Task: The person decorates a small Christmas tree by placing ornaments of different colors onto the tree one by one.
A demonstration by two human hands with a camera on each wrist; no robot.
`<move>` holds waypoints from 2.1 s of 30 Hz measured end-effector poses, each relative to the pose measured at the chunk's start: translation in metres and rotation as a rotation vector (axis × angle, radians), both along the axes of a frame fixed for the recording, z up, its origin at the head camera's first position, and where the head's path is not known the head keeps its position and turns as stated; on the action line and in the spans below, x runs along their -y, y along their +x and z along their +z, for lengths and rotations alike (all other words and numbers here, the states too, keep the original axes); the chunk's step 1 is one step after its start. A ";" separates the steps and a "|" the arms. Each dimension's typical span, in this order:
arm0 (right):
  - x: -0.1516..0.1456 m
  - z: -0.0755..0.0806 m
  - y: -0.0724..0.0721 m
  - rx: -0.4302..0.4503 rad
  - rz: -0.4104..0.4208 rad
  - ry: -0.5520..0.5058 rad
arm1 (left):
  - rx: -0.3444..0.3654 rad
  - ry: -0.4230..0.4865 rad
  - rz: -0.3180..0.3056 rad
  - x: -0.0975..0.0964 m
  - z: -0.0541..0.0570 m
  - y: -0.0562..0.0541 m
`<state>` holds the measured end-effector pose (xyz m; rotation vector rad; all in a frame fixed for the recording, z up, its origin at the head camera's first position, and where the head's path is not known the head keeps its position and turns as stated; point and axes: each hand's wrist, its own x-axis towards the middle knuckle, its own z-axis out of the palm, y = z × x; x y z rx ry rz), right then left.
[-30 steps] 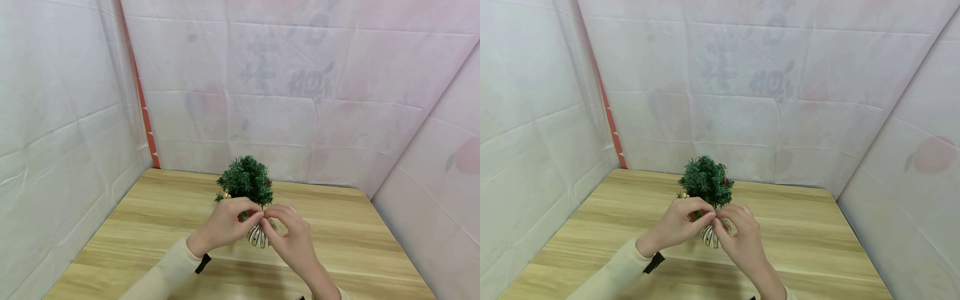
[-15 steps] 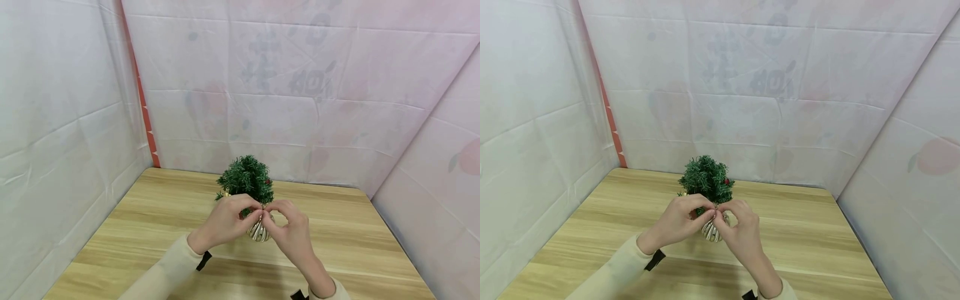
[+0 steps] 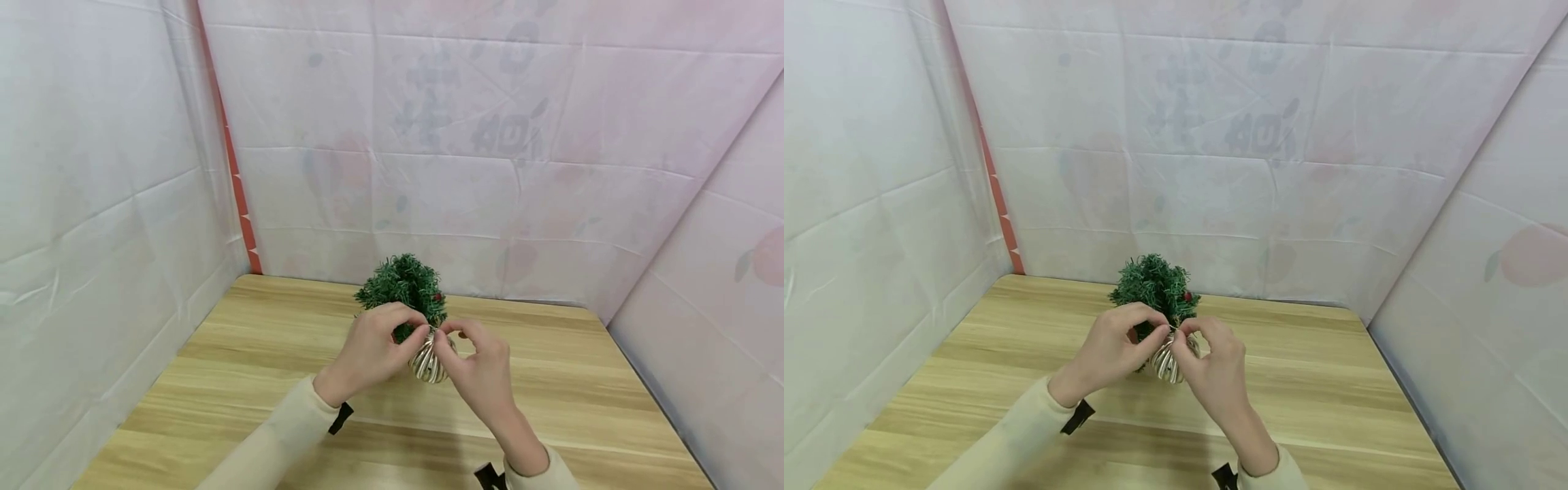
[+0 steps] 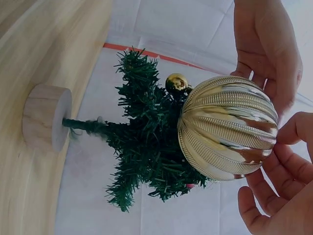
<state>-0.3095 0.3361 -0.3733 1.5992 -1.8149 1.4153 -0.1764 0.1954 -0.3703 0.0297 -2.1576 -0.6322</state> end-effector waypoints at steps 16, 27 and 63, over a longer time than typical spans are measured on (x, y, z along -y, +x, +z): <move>0.025 0.015 -0.007 0.287 -0.044 0.108 | -0.050 0.121 0.110 0.003 0.009 -0.024; 0.037 0.017 -0.011 0.411 -0.068 0.169 | -0.035 0.072 0.185 0.006 0.012 -0.030; 0.040 0.006 -0.015 0.375 -0.095 0.191 | 0.019 -0.086 0.280 0.001 0.007 -0.033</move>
